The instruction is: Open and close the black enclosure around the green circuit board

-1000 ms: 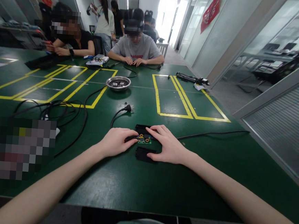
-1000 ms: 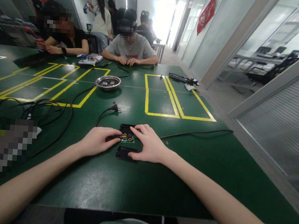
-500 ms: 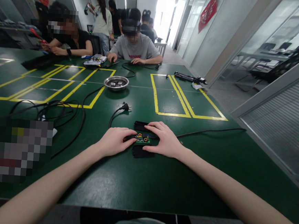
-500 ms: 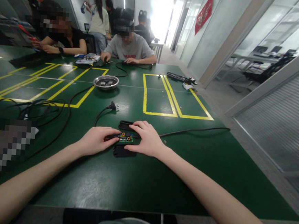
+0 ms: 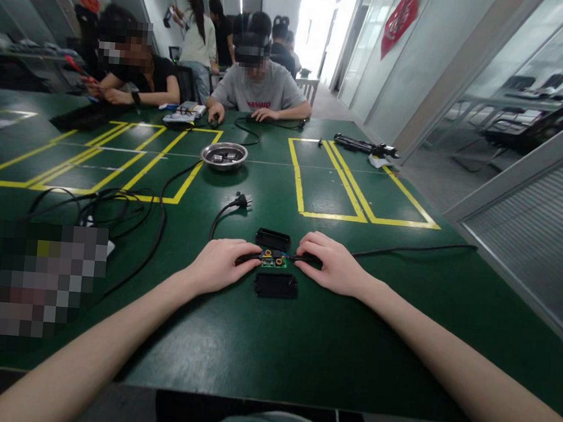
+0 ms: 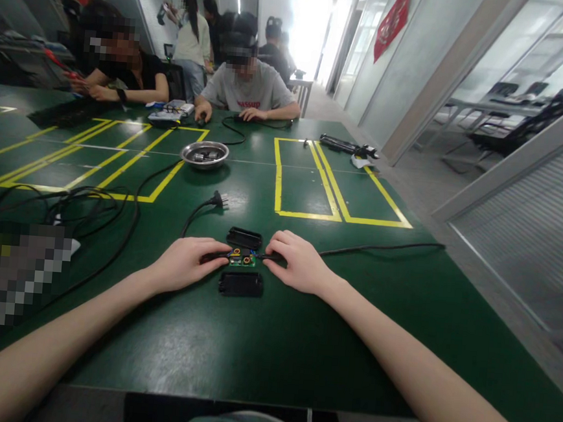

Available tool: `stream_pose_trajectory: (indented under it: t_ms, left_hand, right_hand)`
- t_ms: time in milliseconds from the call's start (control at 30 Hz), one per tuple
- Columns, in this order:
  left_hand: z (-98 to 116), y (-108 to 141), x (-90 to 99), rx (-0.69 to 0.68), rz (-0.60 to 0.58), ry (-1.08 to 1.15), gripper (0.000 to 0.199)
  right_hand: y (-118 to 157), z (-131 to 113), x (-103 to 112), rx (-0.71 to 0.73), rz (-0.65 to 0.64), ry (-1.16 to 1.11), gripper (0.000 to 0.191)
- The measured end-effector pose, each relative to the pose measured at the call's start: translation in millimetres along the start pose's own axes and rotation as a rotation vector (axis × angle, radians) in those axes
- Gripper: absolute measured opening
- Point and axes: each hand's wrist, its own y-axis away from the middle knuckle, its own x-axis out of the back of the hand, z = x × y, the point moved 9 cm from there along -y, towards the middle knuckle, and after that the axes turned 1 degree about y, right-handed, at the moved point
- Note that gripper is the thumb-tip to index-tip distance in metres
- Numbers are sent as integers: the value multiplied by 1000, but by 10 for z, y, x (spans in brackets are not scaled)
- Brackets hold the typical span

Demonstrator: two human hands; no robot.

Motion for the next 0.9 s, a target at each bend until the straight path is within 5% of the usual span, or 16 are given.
stream_pose_trajectory:
  t_ms: [367, 600, 900]
  left_hand:
    - [37, 25, 53, -18, 14, 88, 22]
    - [236, 103, 238, -186, 28, 245, 21]
    - [239, 135, 90, -175, -102, 251, 17]
  right_hand:
    - [11, -54, 87, 75, 81, 35, 10]
    - [98, -298, 220, 212, 74, -59, 9]
    - [104, -384, 131, 245, -46, -97, 9]
